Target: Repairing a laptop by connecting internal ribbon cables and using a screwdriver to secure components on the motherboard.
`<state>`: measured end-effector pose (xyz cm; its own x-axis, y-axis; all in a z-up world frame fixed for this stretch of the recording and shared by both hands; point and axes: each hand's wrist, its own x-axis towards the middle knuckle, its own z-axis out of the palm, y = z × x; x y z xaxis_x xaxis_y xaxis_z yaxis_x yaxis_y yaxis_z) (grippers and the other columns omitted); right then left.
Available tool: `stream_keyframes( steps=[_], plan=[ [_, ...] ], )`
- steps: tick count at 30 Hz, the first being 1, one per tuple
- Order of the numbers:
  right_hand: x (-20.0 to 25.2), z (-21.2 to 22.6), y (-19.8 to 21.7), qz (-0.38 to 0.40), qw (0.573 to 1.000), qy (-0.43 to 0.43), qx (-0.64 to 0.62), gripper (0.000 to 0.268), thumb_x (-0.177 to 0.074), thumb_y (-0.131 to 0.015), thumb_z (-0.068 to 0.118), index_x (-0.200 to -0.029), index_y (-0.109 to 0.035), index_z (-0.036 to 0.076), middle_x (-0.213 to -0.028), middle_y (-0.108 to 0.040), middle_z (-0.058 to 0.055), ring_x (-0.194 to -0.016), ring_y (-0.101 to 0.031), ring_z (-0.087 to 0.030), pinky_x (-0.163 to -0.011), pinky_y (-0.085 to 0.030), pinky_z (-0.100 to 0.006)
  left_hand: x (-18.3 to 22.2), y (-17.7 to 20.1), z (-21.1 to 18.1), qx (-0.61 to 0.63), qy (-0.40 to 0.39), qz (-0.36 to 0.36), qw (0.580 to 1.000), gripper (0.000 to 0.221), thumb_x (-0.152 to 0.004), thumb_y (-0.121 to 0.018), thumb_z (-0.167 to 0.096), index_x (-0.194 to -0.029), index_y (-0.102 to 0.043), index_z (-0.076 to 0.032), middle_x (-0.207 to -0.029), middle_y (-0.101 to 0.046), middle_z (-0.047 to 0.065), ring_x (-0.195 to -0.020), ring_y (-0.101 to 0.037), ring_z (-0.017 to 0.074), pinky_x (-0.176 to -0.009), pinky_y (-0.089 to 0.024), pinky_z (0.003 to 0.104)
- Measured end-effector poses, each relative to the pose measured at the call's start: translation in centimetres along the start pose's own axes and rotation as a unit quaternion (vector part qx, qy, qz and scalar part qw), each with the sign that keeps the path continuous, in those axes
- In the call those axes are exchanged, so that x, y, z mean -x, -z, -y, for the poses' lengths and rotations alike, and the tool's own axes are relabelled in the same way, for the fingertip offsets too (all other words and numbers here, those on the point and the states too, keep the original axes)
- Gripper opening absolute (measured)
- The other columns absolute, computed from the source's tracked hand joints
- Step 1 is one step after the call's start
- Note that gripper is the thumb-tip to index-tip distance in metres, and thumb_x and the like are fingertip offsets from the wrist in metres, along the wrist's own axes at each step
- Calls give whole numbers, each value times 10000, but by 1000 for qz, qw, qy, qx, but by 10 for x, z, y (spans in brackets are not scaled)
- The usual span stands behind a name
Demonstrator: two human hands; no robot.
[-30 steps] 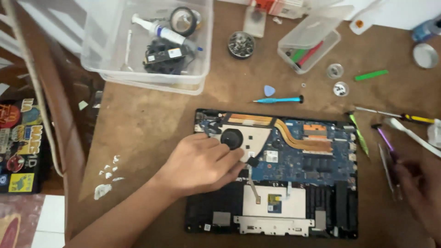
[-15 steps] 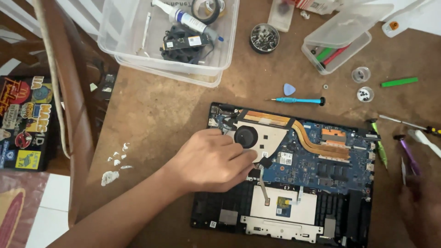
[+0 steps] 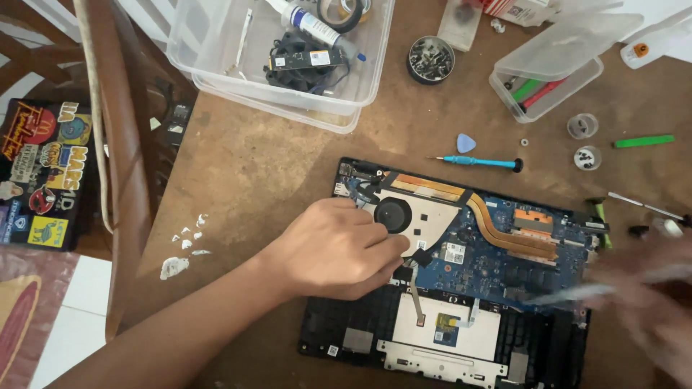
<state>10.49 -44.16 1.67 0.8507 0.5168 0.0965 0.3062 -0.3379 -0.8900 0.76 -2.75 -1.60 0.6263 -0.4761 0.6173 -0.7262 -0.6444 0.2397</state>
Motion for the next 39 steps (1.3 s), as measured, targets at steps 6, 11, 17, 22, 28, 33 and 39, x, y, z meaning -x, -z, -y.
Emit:
stream_keyframes(
  steps=[6,11,17,22,28,33,39],
  plan=[
    [-46,58,-113,-55,988,-139,-41,183,-849,-725,-78,-974,-604,-21,-836,-777,-194,-678,-787,-268,-700,-662,-333,0,0,0,-28,7,21,999,151,-976,-697,-227,-854,-654,-147,-603,-515,-35,-528,-529,224,-533,-391,347],
    [-44,39,-128,-76,987,-122,-77,319,-867,-712,-87,-1037,-489,67,-873,-754,-190,-694,-789,-258,-718,-664,-311,-1,0,2,-25,6,20,999,166,-983,-690,-224,-843,-635,-154,-604,-492,-39,-536,-521,218,-537,-387,340],
    [-41,38,-133,-71,985,-133,-85,332,-841,-733,-88,-1027,-491,42,-882,-761,-202,-717,-801,-272,-747,-682,-321,-2,1,3,-20,6,19,1000,179,-992,-670,-203,-828,-626,-148,-607,-484,-35,-529,-500,223,-531,-374,342],
    [-42,46,-135,-74,985,-136,-70,307,-847,-733,-84,-1013,-501,30,-898,-762,-209,-723,-801,-267,-733,-679,-311,-1,1,4,-32,3,21,999,195,-989,-680,-219,-816,-605,-168,-617,-474,-40,-543,-502,220,-551,-381,341],
    [-44,40,-126,-28,987,-144,-73,279,-842,-722,-72,-942,-482,28,-893,-783,-219,-720,-822,-283,-731,-695,-337,-1,0,4,-19,-1,19,1000,165,-988,-679,-202,-841,-633,-144,-625,-492,-37,-545,-500,214,-548,-386,337],
    [-52,42,-114,19,983,-169,-74,261,-815,-730,-71,-817,-491,32,-899,-817,-233,-734,-840,-274,-725,-723,-347,-2,0,4,-27,-1,12,1000,227,-992,-662,-192,-782,-581,-161,-611,-468,-35,-540,-494,222,-546,-376,342],
    [-61,54,-111,89,982,-167,27,142,-747,-808,-25,-783,-702,62,-872,-858,-115,-750,-820,-161,-692,-670,-259,-1,0,4,-19,1,16,1000,242,-1007,-667,-215,-784,-591,-161,-608,-472,-35,-535,-496,225,-552,-391,345]
  ],
)
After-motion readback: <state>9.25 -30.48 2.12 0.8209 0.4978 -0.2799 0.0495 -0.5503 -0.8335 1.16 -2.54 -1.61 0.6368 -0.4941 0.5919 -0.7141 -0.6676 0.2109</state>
